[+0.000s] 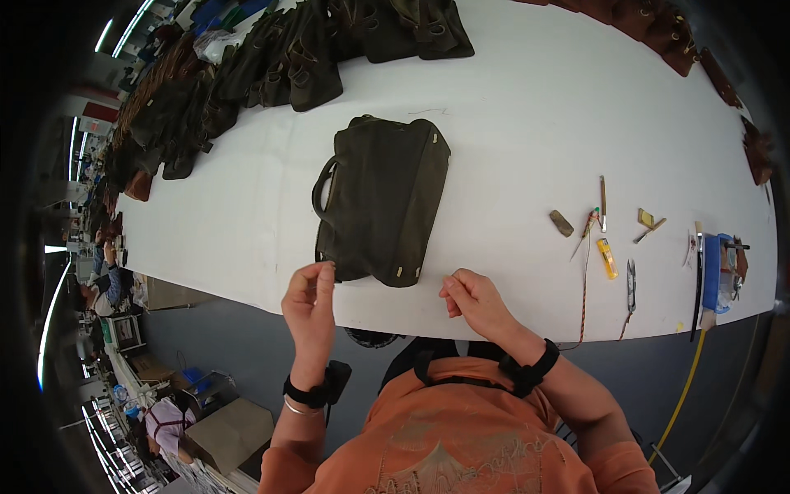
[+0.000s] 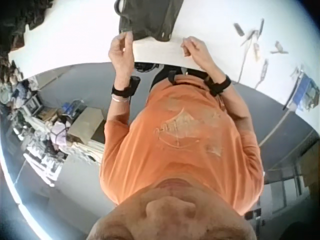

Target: The person repairs a green canvas bag by applying a substance to the zipper area using a small brush and a wooden block. They then use a colorful tool to manipulate the zipper slider and test the mechanism. Finally, they wipe the exterior of the bag with a sponge-like block.

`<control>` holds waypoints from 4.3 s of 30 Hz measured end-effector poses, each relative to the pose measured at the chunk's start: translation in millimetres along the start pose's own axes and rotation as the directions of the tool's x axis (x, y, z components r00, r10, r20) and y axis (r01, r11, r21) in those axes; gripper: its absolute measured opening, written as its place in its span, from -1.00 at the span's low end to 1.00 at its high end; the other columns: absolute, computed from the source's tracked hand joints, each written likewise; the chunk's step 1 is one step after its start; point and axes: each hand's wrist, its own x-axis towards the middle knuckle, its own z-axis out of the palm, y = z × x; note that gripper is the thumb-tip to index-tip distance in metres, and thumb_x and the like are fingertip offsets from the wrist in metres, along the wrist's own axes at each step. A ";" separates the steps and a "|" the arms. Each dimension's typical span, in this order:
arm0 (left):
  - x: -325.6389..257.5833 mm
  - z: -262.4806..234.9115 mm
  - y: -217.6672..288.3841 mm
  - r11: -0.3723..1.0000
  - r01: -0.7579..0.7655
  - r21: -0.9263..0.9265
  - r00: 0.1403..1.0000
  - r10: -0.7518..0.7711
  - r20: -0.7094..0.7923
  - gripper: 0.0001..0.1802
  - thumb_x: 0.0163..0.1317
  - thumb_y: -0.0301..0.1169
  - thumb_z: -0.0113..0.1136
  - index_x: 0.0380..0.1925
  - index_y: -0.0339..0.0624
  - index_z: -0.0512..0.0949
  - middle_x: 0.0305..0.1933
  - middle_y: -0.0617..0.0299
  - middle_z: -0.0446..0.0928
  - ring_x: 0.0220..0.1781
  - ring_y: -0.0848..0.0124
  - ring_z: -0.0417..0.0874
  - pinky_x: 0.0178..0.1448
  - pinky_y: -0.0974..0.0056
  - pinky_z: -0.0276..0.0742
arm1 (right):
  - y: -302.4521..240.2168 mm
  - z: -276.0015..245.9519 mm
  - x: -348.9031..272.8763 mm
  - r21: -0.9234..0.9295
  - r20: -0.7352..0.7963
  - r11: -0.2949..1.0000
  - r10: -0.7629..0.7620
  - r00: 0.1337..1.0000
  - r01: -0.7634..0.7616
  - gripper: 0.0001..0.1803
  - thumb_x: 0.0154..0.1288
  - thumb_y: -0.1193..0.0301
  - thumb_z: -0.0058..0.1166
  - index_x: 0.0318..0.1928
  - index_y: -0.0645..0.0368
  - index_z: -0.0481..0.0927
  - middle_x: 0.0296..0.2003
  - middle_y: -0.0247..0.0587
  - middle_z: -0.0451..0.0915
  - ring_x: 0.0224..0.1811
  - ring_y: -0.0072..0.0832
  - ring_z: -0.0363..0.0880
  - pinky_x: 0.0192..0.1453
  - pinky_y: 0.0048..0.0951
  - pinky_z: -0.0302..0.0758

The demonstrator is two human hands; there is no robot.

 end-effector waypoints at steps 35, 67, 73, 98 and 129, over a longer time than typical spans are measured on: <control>-42.8 74.4 -0.7 0.884 0.222 -0.411 0.975 -0.211 0.073 -0.84 0.44 -0.29 0.02 -0.24 -0.13 0.41 -0.31 0.36 0.40 -0.20 0.57 0.49 -0.24 0.44 0.43 | 3.5 -157.3 -35.1 -0.385 -0.273 0.922 -0.156 0.949 0.041 -0.75 0.39 0.35 0.01 -0.35 0.32 0.50 -0.62 -0.22 0.52 -0.56 -0.53 0.52 -0.41 -0.49 0.47; -55.1 64.1 -1.0 0.895 0.172 -0.412 0.976 -0.212 -0.053 -0.80 0.45 -0.34 0.01 -0.32 -0.22 0.38 -0.43 0.27 0.49 -0.41 0.55 0.55 -0.26 0.43 0.54 | -1.7 -207.3 1.0 -0.884 -0.277 0.466 -0.604 0.747 0.049 -0.83 0.13 0.69 0.05 -0.25 0.24 0.54 -0.20 -0.13 0.50 -0.24 -0.22 0.56 -0.21 -0.33 0.54; -58.5 24.6 -22.4 0.530 0.302 -0.792 0.935 -0.329 0.136 -0.86 0.45 -0.33 0.01 -0.27 -0.15 0.41 -0.30 0.32 0.47 -0.24 0.51 0.54 -0.06 0.38 0.49 | -6.9 -191.0 -5.1 -0.814 -0.415 0.576 -0.668 0.617 0.077 -0.80 0.20 0.66 0.04 -0.17 0.23 0.58 -0.12 -0.13 0.53 -0.28 -0.43 0.59 -0.35 -0.49 0.58; -59.2 11.6 -34.7 0.428 0.429 -0.796 0.903 -0.173 0.393 -0.90 0.43 -0.34 0.04 -0.23 -0.10 0.41 -0.27 0.29 0.50 -0.15 0.47 0.52 0.16 0.23 0.44 | 40.4 -222.0 -50.7 -0.704 -0.694 0.603 -0.469 0.546 -0.376 -0.71 0.08 0.57 0.16 -0.12 0.26 0.56 -0.30 -0.03 0.56 -0.27 -0.16 0.58 -0.14 -0.24 0.54; -53.4 53.8 -19.1 0.481 0.406 -0.777 0.913 -0.173 0.370 -0.84 0.45 -0.31 0.01 -0.26 -0.14 0.43 -0.27 0.31 0.52 -0.15 0.52 0.54 0.33 0.09 0.38 | -0.8 -226.1 -12.2 -0.816 -0.469 0.577 -0.626 0.623 -0.033 -0.76 0.19 0.59 0.08 -0.10 0.21 0.57 -0.15 -0.06 0.56 -0.18 -0.24 0.59 -0.18 -0.31 0.54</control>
